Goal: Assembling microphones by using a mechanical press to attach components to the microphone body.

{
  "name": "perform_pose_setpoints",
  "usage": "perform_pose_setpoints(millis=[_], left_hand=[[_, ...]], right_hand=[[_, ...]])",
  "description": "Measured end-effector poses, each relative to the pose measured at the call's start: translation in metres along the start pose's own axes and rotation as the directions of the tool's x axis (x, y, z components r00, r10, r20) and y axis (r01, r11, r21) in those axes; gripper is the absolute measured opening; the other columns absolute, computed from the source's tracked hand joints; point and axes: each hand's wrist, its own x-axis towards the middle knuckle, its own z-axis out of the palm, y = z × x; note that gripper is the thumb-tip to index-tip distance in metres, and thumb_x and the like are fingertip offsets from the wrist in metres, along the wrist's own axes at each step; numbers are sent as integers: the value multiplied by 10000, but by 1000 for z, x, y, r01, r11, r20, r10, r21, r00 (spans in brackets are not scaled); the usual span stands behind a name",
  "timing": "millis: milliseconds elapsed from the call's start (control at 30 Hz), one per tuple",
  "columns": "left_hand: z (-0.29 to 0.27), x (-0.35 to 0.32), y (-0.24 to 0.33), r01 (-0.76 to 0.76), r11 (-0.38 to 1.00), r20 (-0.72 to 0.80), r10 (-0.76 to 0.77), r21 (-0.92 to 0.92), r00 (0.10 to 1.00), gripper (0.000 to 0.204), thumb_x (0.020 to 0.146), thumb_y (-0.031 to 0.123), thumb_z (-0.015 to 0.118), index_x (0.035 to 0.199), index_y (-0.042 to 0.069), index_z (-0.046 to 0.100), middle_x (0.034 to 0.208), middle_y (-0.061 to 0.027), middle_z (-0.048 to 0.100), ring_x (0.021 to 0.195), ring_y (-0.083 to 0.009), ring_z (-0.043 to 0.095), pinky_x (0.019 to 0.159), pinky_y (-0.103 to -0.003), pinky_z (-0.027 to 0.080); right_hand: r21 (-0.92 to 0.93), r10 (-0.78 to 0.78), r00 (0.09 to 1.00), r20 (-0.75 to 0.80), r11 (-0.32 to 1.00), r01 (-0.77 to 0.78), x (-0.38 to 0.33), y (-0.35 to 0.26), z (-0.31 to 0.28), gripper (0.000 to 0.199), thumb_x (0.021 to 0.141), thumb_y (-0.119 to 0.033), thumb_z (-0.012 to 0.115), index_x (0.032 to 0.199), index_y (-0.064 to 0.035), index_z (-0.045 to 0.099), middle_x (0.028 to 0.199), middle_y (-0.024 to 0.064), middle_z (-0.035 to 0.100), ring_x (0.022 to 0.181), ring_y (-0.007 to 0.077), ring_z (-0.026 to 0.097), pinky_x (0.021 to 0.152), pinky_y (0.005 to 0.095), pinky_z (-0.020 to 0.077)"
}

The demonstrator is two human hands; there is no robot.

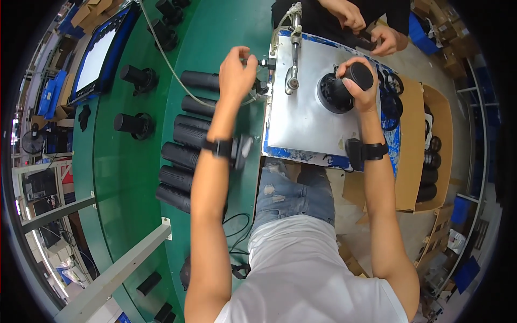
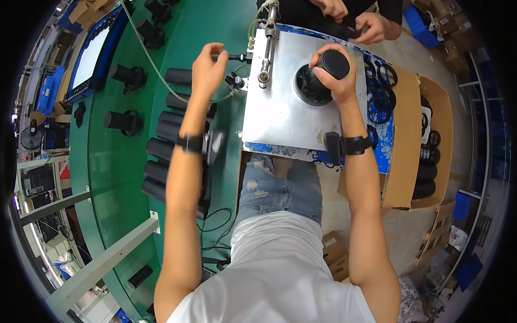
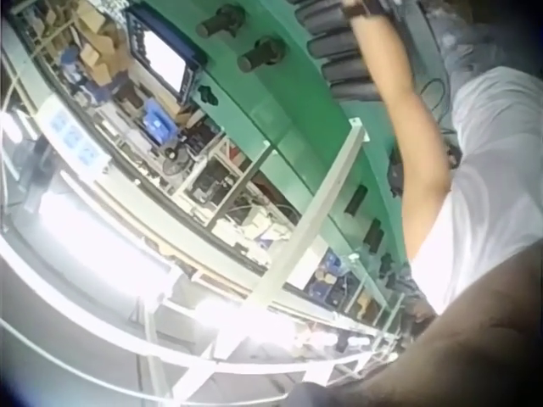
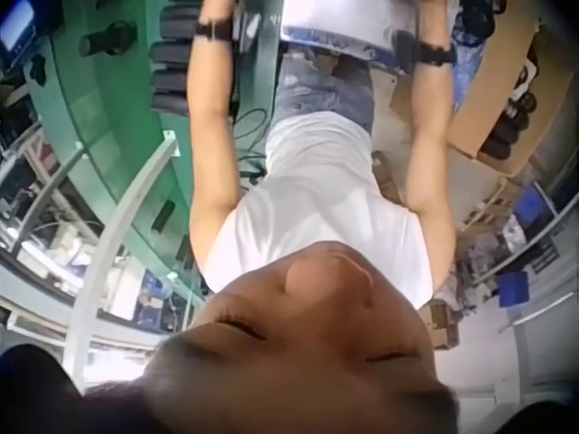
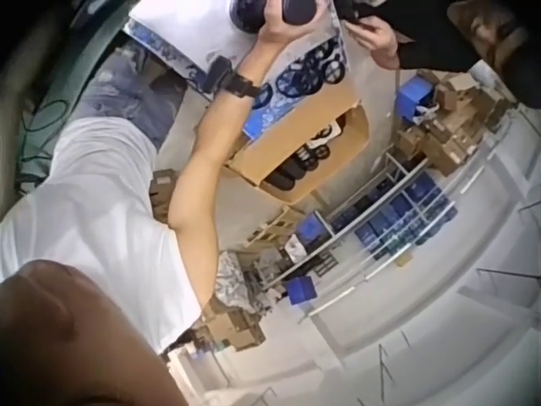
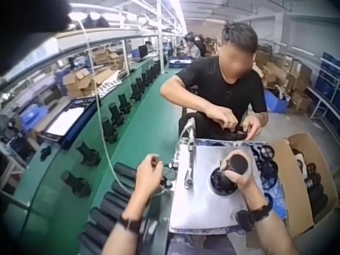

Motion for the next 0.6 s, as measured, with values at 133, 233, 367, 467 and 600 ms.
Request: perform_pose_setpoints(millis=[133,233,367,467,600], left_hand=[[14,33,-44,19,873,184,-124,487,975,435,917,356,459,1135,28,641,1057,-213,666,1021,-389,612,915,-453,461],[17,38,-48,42,861,350,-250,507,903,464,932,380,410,1074,28,677,1043,-233,660,1037,-395,605,922,-459,461],[12,31,-51,-14,880,374,-187,475,908,466,941,374,411,978,7,696,1023,-247,653,1002,-420,604,913,-479,463],[9,24,-48,-19,895,396,-178,446,901,478,945,386,409,955,6,699,1008,-261,651,984,-435,605,904,-487,468],[-24,12,-52,-130,926,167,74,353,983,468,942,399,464,1163,12,607,1112,-227,635,1044,-388,606,910,-458,472]], right_hand=[[-31,-24,996,-89,999,21,-4,1,9,317,710,-51,648,1004,9,545,848,96,635,788,151,605,763,277,495],[-98,7,997,-78,995,-14,-6,0,4,353,719,-82,642,1038,17,527,863,117,604,812,180,582,802,311,480],[-100,-11,996,-86,995,3,-8,-6,6,343,723,-84,638,1031,23,531,863,114,606,813,178,584,799,307,479],[-102,-15,994,-111,995,3,-5,-12,13,321,731,-90,642,1015,19,542,854,103,611,806,173,587,800,304,477],[-753,-504,863,-46,585,302,20,-49,9,250,737,-226,658,837,-4,600,755,82,614,746,212,603,728,308,499]])
